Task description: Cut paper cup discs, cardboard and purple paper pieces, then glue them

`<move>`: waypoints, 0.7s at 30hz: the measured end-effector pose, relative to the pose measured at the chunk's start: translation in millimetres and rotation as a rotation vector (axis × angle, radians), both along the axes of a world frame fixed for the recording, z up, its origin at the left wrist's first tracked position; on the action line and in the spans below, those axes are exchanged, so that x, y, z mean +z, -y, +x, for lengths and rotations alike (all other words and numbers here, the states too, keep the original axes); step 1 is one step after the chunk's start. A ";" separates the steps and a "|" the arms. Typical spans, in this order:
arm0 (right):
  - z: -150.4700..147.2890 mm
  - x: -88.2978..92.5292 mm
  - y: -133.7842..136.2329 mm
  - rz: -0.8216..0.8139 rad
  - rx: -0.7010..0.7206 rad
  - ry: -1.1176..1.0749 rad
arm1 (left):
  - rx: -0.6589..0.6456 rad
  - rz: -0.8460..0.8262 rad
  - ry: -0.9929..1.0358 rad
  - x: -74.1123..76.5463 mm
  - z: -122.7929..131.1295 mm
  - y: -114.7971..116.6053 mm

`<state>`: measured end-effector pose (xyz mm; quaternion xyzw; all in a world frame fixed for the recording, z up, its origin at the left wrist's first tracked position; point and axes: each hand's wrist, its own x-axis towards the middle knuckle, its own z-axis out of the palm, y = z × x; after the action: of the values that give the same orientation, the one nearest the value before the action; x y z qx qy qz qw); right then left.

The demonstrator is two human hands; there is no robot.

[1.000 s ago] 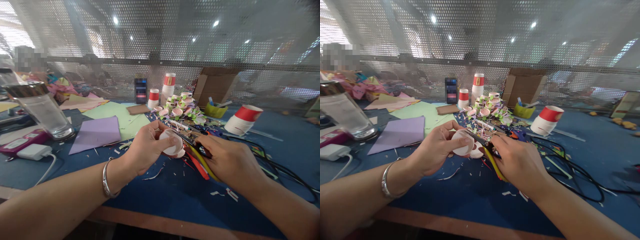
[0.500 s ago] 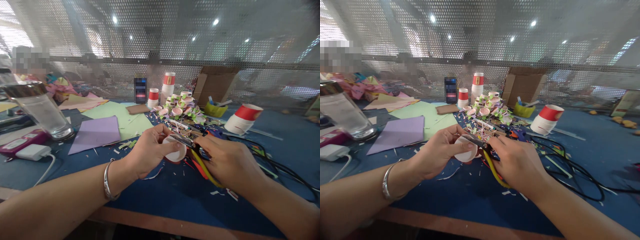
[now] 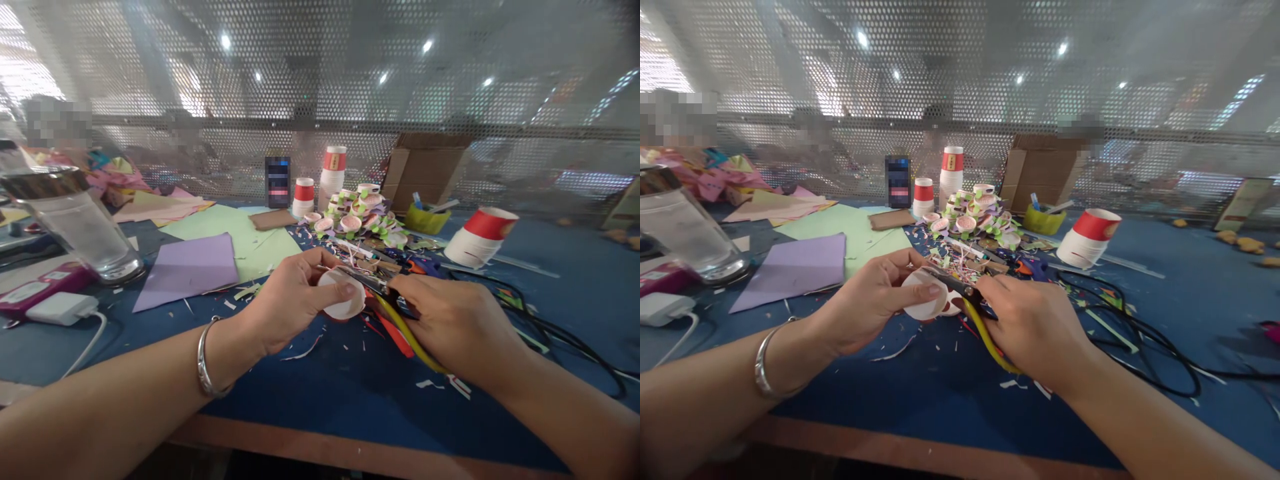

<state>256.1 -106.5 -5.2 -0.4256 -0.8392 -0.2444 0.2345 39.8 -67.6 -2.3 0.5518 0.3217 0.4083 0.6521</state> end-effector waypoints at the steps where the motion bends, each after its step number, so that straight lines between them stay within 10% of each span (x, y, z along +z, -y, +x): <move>1: 0.0 -0.1 0.0 -0.003 0.003 -0.007 | 0.000 0.002 -0.005 -0.4 0.2 0.1; 21: 3.9 0.5 -1.5 0.013 -0.016 0.017 | 0.007 -0.023 0.023 4.2 0.8 4.2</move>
<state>260.0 -105.0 -4.7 -0.4286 -0.8361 -0.2554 0.2280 40.6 -71.7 1.9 0.5386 0.3209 0.4131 0.6605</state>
